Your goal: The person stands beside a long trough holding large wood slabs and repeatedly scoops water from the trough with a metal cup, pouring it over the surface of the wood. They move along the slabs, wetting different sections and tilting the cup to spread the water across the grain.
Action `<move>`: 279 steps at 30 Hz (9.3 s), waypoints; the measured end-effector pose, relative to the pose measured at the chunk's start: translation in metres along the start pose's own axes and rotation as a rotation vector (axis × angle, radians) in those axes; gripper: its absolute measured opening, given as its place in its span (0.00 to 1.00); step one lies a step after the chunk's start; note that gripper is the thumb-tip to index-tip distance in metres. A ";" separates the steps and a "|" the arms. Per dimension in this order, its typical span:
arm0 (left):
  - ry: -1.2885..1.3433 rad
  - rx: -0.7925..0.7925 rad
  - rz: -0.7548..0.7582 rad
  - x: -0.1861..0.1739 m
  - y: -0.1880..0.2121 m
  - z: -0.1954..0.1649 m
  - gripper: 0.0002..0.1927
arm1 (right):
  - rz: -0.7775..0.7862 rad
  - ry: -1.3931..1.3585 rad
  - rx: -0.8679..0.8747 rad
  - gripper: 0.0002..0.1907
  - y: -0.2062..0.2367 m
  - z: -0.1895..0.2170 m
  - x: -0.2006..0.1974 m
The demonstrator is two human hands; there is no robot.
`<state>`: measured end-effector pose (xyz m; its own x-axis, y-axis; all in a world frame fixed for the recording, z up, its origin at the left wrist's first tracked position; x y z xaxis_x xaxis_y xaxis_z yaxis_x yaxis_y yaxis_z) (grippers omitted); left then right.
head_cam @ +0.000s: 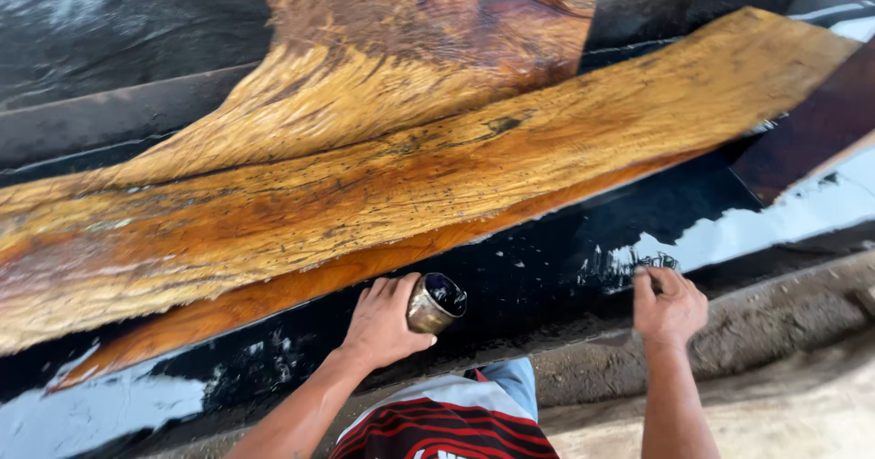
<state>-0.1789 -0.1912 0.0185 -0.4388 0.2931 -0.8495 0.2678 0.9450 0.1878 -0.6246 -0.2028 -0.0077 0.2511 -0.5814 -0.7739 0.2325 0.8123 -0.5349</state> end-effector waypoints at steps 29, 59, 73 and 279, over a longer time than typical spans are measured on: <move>-0.308 0.032 -0.229 -0.099 -0.103 -0.125 0.55 | -0.049 -0.101 0.103 0.06 -0.030 -0.010 -0.027; -0.469 0.334 -0.062 -0.065 -0.231 -0.223 0.54 | -0.062 -0.148 0.157 0.06 -0.043 -0.014 -0.035; -0.401 0.276 -0.111 -0.054 -0.235 -0.218 0.57 | -0.064 -0.141 0.163 0.06 -0.042 -0.017 -0.033; 0.186 -0.475 -0.576 -0.001 0.108 0.064 0.16 | 0.895 -0.190 -0.768 0.55 -0.090 0.471 0.048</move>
<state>-0.0948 -0.0992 0.0085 -0.5455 -0.2840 -0.7885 -0.4254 0.9045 -0.0315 -0.1904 -0.3252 0.1625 0.1878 0.2600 -0.9472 -0.7021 0.7099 0.0556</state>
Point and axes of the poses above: each hand's wrist, its own y-axis away from the middle knuckle, its own x-axis out of the palm, z = x × y, the point moved 8 cm from there along -y, towards the middle knuckle, and after that the axes turned 4 degrees about -y, right-handed, at the moved point
